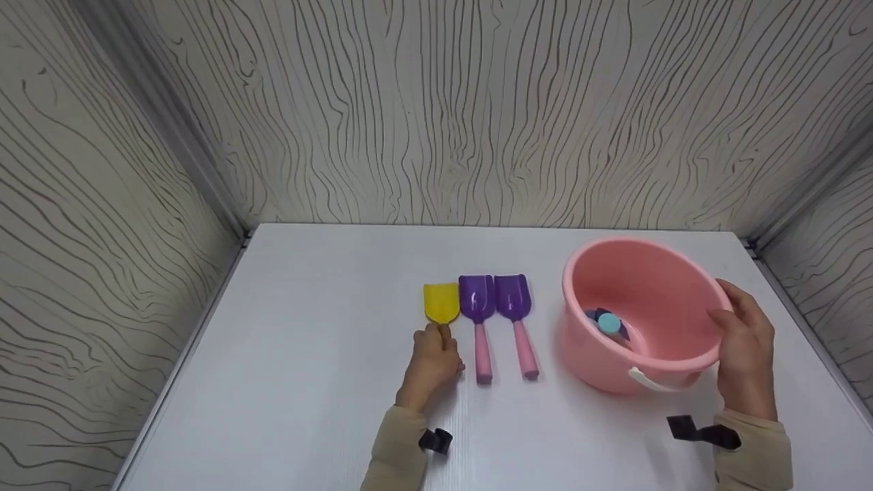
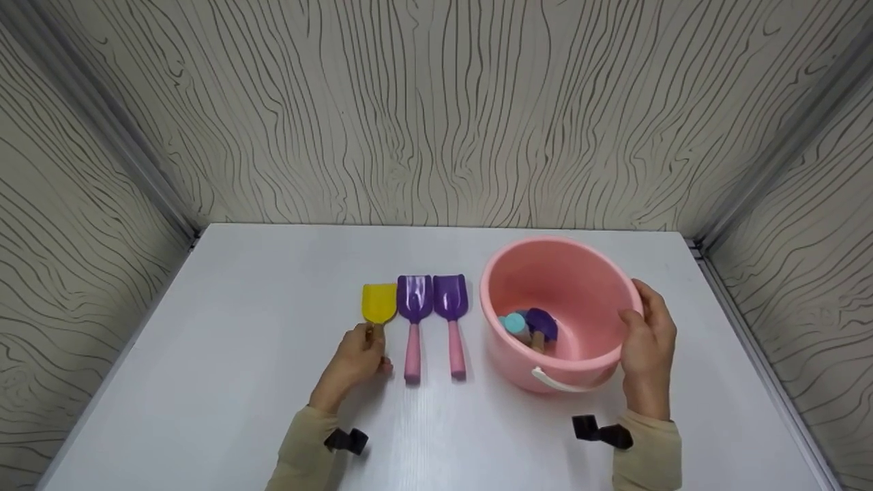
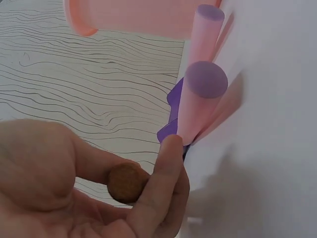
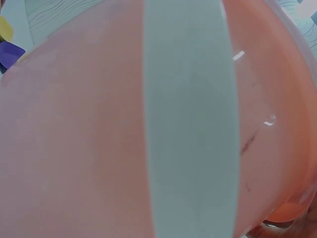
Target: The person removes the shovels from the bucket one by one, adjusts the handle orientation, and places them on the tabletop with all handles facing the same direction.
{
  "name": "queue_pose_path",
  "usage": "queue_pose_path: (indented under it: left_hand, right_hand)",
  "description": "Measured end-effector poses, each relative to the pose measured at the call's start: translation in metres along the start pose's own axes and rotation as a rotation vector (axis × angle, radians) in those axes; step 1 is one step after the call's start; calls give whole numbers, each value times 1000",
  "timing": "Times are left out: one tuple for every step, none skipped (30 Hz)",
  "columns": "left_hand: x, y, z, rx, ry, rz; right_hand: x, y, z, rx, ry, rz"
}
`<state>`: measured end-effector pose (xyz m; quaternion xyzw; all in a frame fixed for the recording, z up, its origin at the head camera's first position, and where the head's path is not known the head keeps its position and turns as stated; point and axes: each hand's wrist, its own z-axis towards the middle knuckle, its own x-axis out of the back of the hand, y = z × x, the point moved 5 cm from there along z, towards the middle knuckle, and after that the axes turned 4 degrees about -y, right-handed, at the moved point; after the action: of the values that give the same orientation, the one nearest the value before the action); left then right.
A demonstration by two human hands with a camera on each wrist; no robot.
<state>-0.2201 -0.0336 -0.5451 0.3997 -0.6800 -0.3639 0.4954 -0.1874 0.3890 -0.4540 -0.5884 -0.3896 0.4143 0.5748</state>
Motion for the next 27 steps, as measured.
queue_pose_path:
  left_hand:
    - [0,0,0,-13,15,25]
    - [-1,0,0,-23,29,49]
    - [-1,0,0,-34,47,77]
    - [-1,-1,0,-39,62,104]
    - [-1,-1,0,-44,76,128]
    - [-1,-1,-1,-53,91,150]
    - [-1,-1,-1,-72,105,171]
    - [-1,-1,-2,-89,116,191]
    - [-1,0,-3,-101,130,212]
    - [-1,0,-4,-111,141,239]
    - [-1,0,-4,-121,154,270]
    - [0,0,-5,-122,170,293]
    - [0,0,-6,-116,185,318]
    - [0,0,-6,-97,197,333]
    - [1,0,-6,-81,210,340]
    - [1,-1,-6,-69,221,348]
    - [2,-1,-6,-59,235,347]
    - [2,-1,-6,-52,248,342]
    - [3,0,-6,-53,259,350]
    - [3,0,-7,-60,266,355]
    - [3,0,-7,-66,271,359]
    - [3,0,-7,-70,274,365]
    - [3,0,-8,-73,277,371]
    - [3,0,-8,-73,277,377]
    - [2,0,-8,-72,274,379]
    - [2,0,-9,-70,270,374]
    - [2,0,-9,-65,265,369]
  right_hand:
    - [0,0,0,0,0,0]
    - [0,0,0,0,0,1]
    - [0,0,0,1,2,0]
    - [0,0,-1,1,3,0]
    - [0,0,-1,2,4,-3]
    - [0,0,-1,3,5,-5]
    - [0,0,0,5,5,-4]
    - [0,0,0,7,5,1]
    - [0,0,0,9,4,5]
    - [0,0,0,13,1,9]
    - [0,0,1,16,-1,12]
    - [0,0,1,17,-4,17]
    - [0,0,1,18,-6,22]
    - [0,0,1,18,-6,25]
    - [0,0,1,18,-6,28]
    - [0,0,1,17,-5,32]
    - [0,0,1,17,-4,35]
    - [0,0,1,15,-5,37]
    - [0,-1,1,14,-5,36]
    - [0,-1,1,13,-4,34]
    - [0,0,1,11,-4,32]
    - [0,0,1,9,-3,27]
    - [0,0,1,6,-3,23]
    - [0,0,1,2,-2,20]
    - [0,0,1,-1,2,17]
    - [0,0,1,-5,4,17]
    - [1,0,1,-8,6,17]
